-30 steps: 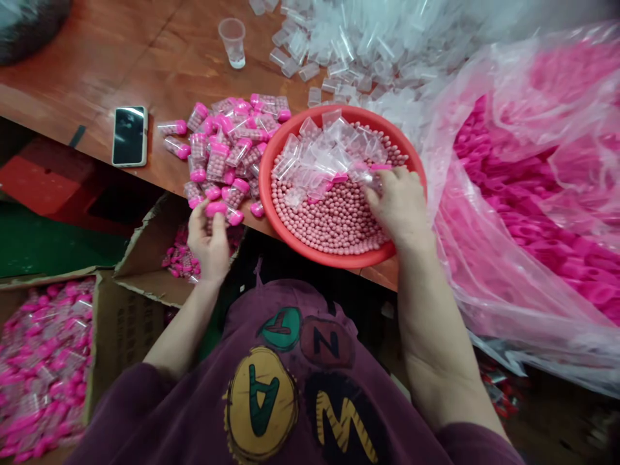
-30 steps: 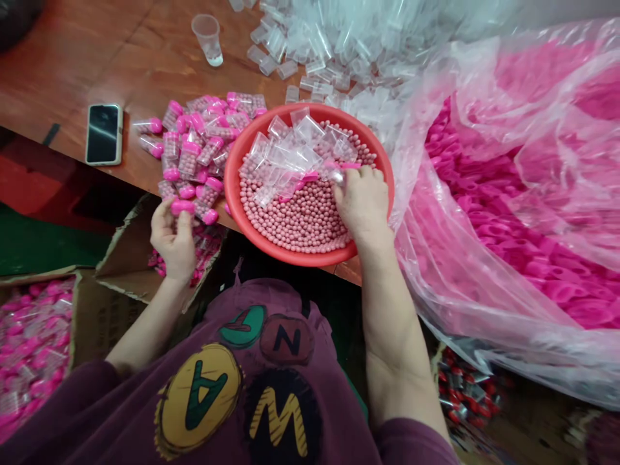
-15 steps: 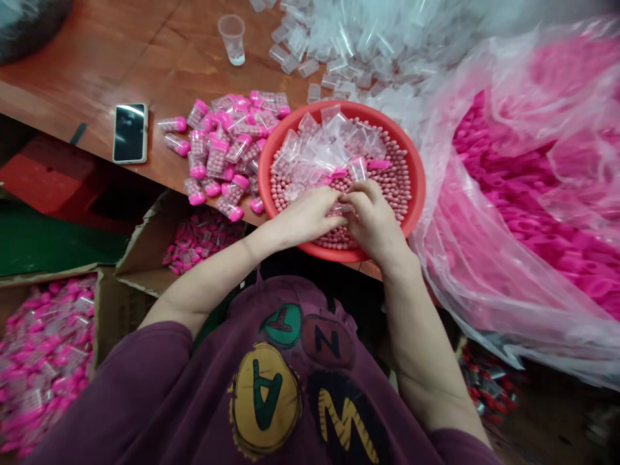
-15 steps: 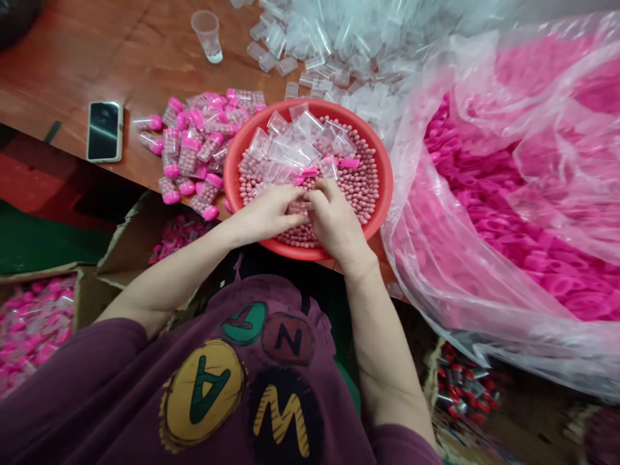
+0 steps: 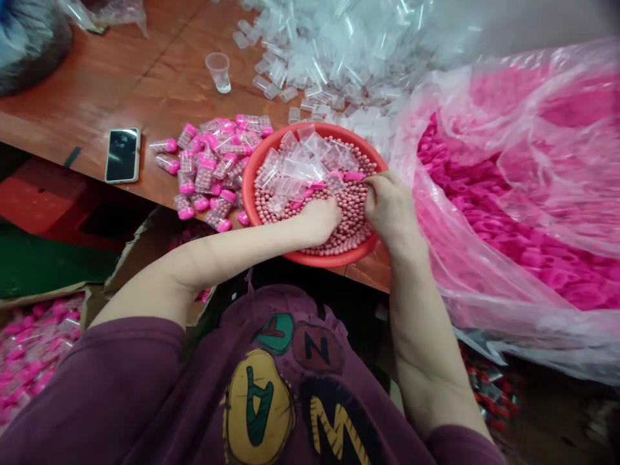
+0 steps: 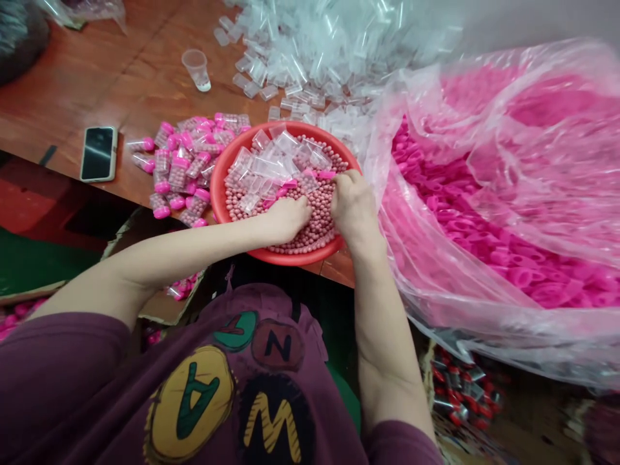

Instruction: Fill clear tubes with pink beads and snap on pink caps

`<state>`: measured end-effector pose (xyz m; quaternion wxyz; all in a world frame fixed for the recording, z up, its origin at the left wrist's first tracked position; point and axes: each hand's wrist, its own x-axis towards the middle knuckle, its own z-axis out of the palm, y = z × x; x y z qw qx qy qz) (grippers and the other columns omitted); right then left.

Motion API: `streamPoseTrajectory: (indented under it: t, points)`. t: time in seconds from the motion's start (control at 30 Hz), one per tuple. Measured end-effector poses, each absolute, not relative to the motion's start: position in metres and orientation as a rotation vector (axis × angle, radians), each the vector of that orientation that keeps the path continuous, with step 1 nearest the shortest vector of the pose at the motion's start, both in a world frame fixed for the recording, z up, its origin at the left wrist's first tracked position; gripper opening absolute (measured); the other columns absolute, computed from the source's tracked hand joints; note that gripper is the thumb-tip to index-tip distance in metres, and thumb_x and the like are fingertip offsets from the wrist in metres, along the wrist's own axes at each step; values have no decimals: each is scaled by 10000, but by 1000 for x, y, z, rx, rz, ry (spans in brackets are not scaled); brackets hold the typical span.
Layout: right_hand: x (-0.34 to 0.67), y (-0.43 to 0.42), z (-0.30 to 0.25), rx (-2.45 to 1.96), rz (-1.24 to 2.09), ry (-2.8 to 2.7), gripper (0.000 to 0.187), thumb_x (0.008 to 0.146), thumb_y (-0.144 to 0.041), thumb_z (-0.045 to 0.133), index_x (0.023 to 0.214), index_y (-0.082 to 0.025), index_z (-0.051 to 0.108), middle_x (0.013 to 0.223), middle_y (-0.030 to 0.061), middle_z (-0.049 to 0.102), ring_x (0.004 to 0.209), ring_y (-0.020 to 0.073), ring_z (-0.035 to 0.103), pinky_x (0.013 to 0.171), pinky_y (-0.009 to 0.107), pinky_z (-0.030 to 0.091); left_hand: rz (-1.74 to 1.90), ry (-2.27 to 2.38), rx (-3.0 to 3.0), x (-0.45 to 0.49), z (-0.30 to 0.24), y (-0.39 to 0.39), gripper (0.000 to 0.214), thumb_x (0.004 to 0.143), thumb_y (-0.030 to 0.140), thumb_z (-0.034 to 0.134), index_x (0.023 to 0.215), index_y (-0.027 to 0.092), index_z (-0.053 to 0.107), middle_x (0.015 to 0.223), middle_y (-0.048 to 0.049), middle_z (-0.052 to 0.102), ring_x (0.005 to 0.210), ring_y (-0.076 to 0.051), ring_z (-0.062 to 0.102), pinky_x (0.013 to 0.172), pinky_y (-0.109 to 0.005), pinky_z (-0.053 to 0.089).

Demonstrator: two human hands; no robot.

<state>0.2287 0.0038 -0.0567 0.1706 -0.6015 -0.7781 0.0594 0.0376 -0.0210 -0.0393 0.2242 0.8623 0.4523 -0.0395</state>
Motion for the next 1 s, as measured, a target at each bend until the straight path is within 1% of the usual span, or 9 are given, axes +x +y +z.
streamPoseTrajectory:
  t: [0.13, 0.23, 0.33, 0.4, 0.47, 0.6, 0.73, 0.87, 1.0]
  points:
    - [210, 42, -62, -1885, 81, -2342, 444, 1064, -147, 403, 1273, -143, 794, 1382, 251, 773, 1283, 394, 708, 1159, 556, 574, -16, 1277, 2233, 57, -61, -14, 444, 1059, -2, 400, 1359, 32, 726, 1446, -297, 703, 1280, -387, 777, 1059, -451, 592]
    - [198, 50, -67, -1975, 43, -2349, 449, 1076, -139, 402, 1330, -79, 767, 1430, 302, 746, 1311, 426, 701, 1149, 584, 553, 99, 1228, 2145, 54, -75, -3, 412, 963, -13, 597, 1347, 76, 715, 1432, -244, 733, 1256, -376, 774, 1072, -430, 583]
    - [201, 48, -74, -1956, 64, -2282, 402, 1072, -181, 470, 1351, -106, 750, 1449, 289, 734, 1304, 419, 704, 1140, 571, 556, 279, 1173, 1869, 43, -80, 7, 341, 768, -7, 818, 1067, 129, 728, 1120, -140, 799, 1107, -352, 767, 1019, -403, 577]
    - [207, 46, -78, -1925, 111, -2230, 376, 1057, -216, 519, 1344, -132, 747, 1426, 266, 751, 1264, 405, 721, 1114, 541, 577, 425, 1139, 1652, 34, -77, 11, 339, 694, 6, 880, 911, 168, 676, 913, -45, 747, 927, -265, 720, 953, -379, 564]
    - [211, 43, -81, -1901, 181, -2195, 349, 1038, -244, 560, 1315, -161, 756, 1352, 234, 795, 1196, 390, 747, 1065, 513, 603, 604, 1064, 1438, 23, -70, 9, 359, 674, 2, 890, 876, 176, 651, 837, 23, 697, 834, -168, 657, 928, -331, 542]
    - [211, 31, -79, -1836, 290, -2078, 359, 1004, -244, 580, 1301, -186, 773, 1208, 176, 857, 1028, 345, 782, 963, 472, 627, 858, 961, 1059, 3, -58, -10, 331, 724, 19, 899, 968, 142, 713, 881, 31, 733, 870, -95, 670, 938, -257, 539]
    - [211, 11, -75, -1743, 416, -2029, 408, 1029, -239, 537, 1361, -208, 771, 1108, 109, 870, 923, 295, 782, 907, 429, 634, 817, 916, 814, -8, -57, -32, 137, 943, 124, 803, 1071, 133, 754, 996, -42, 810, 878, -113, 733, 802, -234, 570]
    - [211, -3, -75, -1798, 264, -2229, 346, 1059, -269, 527, 1249, -224, 813, 1227, 167, 844, 1094, 358, 775, 1014, 502, 631, 752, 837, 654, -8, -58, -40, 136, 1039, 112, 668, 1161, 154, 710, 1050, -78, 843, 846, -133, 793, 754, -239, 604]
    - [203, -9, -77, -1909, 151, -2339, 397, 1046, -302, 582, 1354, -165, 791, 1375, 232, 753, 1128, 391, 755, 1009, 532, 631, 715, 772, 597, -11, -53, -40, 313, 1038, 72, 609, 1324, 184, 670, 1138, -93, 857, 968, -182, 845, 837, -302, 653]
